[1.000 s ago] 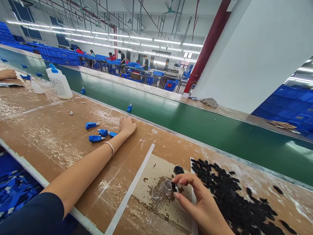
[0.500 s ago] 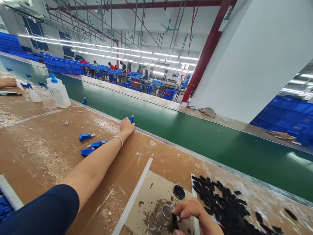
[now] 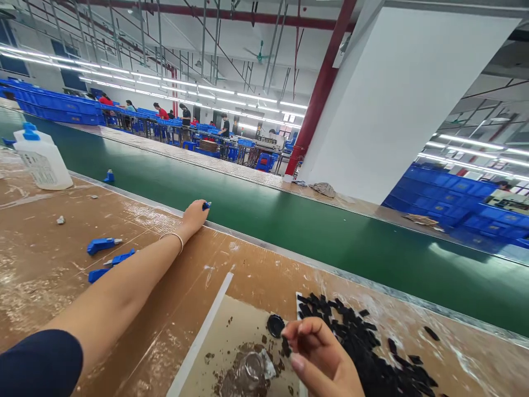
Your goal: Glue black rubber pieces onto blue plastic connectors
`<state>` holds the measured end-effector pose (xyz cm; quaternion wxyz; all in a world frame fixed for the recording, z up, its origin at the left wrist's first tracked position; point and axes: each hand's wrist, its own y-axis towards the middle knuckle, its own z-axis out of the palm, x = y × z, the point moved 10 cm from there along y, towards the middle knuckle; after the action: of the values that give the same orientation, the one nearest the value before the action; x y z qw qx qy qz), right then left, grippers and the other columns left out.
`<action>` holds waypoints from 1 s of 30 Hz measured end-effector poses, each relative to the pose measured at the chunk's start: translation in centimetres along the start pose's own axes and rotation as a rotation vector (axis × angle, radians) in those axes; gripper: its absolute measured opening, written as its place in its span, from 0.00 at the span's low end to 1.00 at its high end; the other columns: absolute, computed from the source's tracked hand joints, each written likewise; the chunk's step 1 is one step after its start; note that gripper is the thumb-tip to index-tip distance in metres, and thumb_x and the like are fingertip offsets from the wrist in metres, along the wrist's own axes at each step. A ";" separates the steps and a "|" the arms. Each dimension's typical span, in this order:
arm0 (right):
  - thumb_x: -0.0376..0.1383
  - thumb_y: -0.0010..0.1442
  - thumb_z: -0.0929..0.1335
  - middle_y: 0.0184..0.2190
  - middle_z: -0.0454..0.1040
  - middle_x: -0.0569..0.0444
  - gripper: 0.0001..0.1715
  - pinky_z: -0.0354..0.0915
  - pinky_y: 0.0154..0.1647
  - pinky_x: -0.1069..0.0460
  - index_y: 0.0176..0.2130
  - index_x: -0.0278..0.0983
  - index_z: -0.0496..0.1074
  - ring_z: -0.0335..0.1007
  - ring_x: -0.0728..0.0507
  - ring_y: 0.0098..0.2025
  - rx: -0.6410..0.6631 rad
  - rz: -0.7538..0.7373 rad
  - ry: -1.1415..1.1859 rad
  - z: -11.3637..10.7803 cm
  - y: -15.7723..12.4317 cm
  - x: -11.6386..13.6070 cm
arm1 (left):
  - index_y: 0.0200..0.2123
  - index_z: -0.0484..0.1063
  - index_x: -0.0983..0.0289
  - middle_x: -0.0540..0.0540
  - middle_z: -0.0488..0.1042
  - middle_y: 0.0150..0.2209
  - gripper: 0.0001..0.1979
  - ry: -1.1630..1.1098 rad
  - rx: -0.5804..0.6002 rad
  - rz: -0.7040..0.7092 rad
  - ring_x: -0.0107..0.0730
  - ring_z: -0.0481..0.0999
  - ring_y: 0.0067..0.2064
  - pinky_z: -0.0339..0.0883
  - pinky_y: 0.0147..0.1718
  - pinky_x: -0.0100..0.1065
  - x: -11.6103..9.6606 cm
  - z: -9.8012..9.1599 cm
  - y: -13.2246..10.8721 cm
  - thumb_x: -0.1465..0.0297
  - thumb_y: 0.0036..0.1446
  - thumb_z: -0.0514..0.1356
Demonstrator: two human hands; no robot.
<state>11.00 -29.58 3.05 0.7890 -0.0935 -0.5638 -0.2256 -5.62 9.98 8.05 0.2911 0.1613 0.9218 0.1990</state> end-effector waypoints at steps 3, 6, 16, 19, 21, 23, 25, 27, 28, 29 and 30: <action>0.41 0.39 0.78 0.32 0.74 0.54 0.20 0.60 0.37 0.54 0.32 0.41 0.71 0.65 0.47 0.35 0.010 0.100 0.153 0.3 -0.1 -0.1 | 0.45 0.69 0.65 0.60 0.72 0.47 0.13 -0.076 -0.015 0.235 0.39 0.71 0.47 0.65 0.46 0.36 -4.9 -1.8 -4.0 0.70 0.56 0.55; 0.38 0.40 0.77 0.32 0.74 0.55 0.18 0.60 0.38 0.56 0.32 0.40 0.71 0.65 0.49 0.35 0.034 0.131 0.230 0.8 -0.4 0.3 | 0.44 0.69 0.63 0.56 0.73 0.44 0.11 -0.147 0.002 0.479 0.32 0.73 0.45 0.67 0.46 0.32 -10.0 -4.7 -10.8 0.69 0.56 0.57; 0.36 0.47 0.74 0.36 0.72 0.55 0.14 0.63 0.43 0.54 0.36 0.41 0.70 0.66 0.47 0.41 0.159 0.088 0.184 2.5 -1.8 1.9 | 0.42 0.67 0.73 0.64 0.75 0.37 0.10 -0.311 -0.155 1.318 0.37 0.75 0.39 0.73 0.38 0.35 -19.4 -14.5 -33.4 0.76 0.58 0.53; 0.37 0.47 0.74 0.36 0.72 0.54 0.15 0.62 0.43 0.53 0.35 0.40 0.68 0.66 0.46 0.40 0.173 0.070 0.144 3.1 -2.0 1.9 | 0.39 0.67 0.72 0.64 0.75 0.35 0.09 -0.342 -0.183 1.344 0.37 0.76 0.38 0.74 0.36 0.35 -19.6 -14.7 -33.6 0.77 0.58 0.49; 0.38 0.47 0.74 0.36 0.72 0.54 0.15 0.62 0.41 0.52 0.34 0.40 0.67 0.66 0.46 0.39 0.178 0.065 0.113 3.5 -2.1 1.8 | 0.38 0.67 0.73 0.65 0.75 0.32 0.09 -0.356 -0.183 1.364 0.38 0.76 0.35 0.74 0.33 0.36 -19.7 -14.9 -33.5 0.78 0.58 0.49; 0.38 0.48 0.74 0.35 0.72 0.54 0.15 0.62 0.40 0.52 0.34 0.40 0.66 0.65 0.45 0.39 0.181 0.049 0.078 3.8 -2.3 1.9 | 0.37 0.67 0.73 0.64 0.75 0.30 0.08 -0.364 -0.184 1.374 0.39 0.76 0.33 0.74 0.31 0.36 -19.8 -15.0 -33.4 0.78 0.58 0.50; 0.38 0.48 0.74 0.35 0.72 0.54 0.15 0.62 0.39 0.52 0.33 0.40 0.66 0.65 0.45 0.38 0.176 0.034 0.046 3.9 -2.4 2.0 | 0.36 0.68 0.73 0.64 0.75 0.30 0.07 -0.372 -0.186 1.376 0.39 0.76 0.32 0.74 0.30 0.36 -19.8 -15.2 -33.4 0.78 0.57 0.51; 0.38 0.48 0.74 0.34 0.72 0.54 0.14 0.62 0.39 0.52 0.32 0.39 0.67 0.65 0.45 0.37 0.165 0.018 0.019 3.8 -2.4 2.1 | 0.36 0.67 0.73 0.63 0.75 0.29 0.07 -0.374 -0.182 1.378 0.38 0.76 0.31 0.73 0.30 0.36 -19.9 -15.3 -33.5 0.78 0.57 0.50; 0.38 0.48 0.74 0.34 0.72 0.53 0.14 0.62 0.39 0.52 0.32 0.39 0.67 0.65 0.45 0.37 0.163 0.009 0.006 3.9 -2.5 2.2 | 0.36 0.67 0.73 0.63 0.75 0.29 0.08 -0.373 -0.176 1.378 0.38 0.76 0.31 0.73 0.30 0.35 -19.9 -15.3 -33.5 0.78 0.58 0.50; 0.38 0.48 0.74 0.34 0.72 0.53 0.14 0.62 0.40 0.52 0.32 0.39 0.67 0.65 0.45 0.37 0.162 0.000 -0.007 3.9 -2.5 2.3 | 0.36 0.67 0.73 0.63 0.75 0.29 0.08 -0.373 -0.174 1.377 0.37 0.77 0.31 0.73 0.30 0.35 -20.0 -15.3 -33.5 0.78 0.58 0.49; 0.38 0.48 0.74 0.34 0.72 0.54 0.13 0.61 0.40 0.52 0.32 0.39 0.67 0.65 0.46 0.37 0.163 -0.007 -0.020 3.9 -2.6 2.4 | 0.36 0.67 0.72 0.63 0.75 0.29 0.08 -0.375 -0.173 1.375 0.37 0.77 0.32 0.73 0.30 0.35 -20.0 -15.3 -33.5 0.78 0.58 0.48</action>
<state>7.13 -30.87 6.35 0.7873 -0.0293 -0.5886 -0.1809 -5.30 -31.59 13.56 0.2649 0.7133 0.5270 0.3786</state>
